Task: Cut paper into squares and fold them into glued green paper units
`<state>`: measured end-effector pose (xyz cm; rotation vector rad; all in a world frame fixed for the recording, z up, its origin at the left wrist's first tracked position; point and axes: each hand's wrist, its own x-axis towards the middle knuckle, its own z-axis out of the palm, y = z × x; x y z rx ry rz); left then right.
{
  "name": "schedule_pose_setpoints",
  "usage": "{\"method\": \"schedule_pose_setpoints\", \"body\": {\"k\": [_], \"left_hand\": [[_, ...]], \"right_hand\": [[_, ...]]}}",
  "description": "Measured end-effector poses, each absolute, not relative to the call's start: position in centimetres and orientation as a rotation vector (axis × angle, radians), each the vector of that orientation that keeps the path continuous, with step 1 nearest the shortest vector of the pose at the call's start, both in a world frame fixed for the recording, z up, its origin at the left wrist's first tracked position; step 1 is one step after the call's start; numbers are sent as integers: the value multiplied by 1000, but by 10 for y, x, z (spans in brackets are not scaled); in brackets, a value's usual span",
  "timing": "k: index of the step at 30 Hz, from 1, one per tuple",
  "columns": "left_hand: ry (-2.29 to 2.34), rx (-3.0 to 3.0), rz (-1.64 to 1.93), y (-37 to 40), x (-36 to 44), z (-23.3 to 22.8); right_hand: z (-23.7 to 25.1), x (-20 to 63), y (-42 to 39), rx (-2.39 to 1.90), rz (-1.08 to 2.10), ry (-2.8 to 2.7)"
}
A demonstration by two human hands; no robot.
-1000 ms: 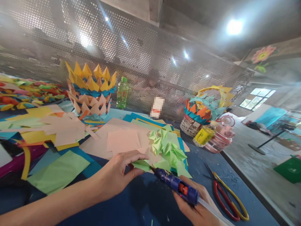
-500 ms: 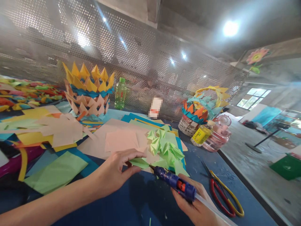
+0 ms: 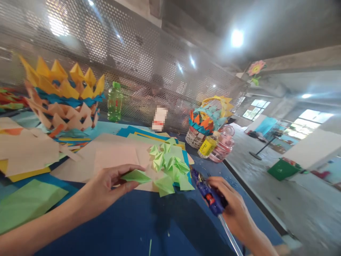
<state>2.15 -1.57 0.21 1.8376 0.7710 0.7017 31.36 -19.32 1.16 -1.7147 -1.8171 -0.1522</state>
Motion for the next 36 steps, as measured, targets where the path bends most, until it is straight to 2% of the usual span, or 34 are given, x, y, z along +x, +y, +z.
{"method": "schedule_pose_setpoints", "body": {"k": [4, 9, 15, 21, 25, 30, 36], "left_hand": [[742, 1885, 630, -9, 21, -3], [759, 1856, 716, -14, 23, -3], [800, 1831, 743, -21, 25, 0], [808, 1851, 775, -20, 25, 1], [786, 1882, 714, -17, 23, 1], [748, 1896, 650, -13, 23, -4], [710, 1903, 679, -14, 22, -2]], "right_hand": [[13, 394, -214, -2007, -319, -1713], [2, 478, -241, -2326, -173, -1475], [-5, 491, -258, -2356, 62, -1425], [8, 486, -275, -2350, 269, -1363], [19, 461, -281, -2333, 37, -1319], [15, 363, -260, -2086, -190, -1587], [1, 271, -217, -1889, -58, -1818]]}}
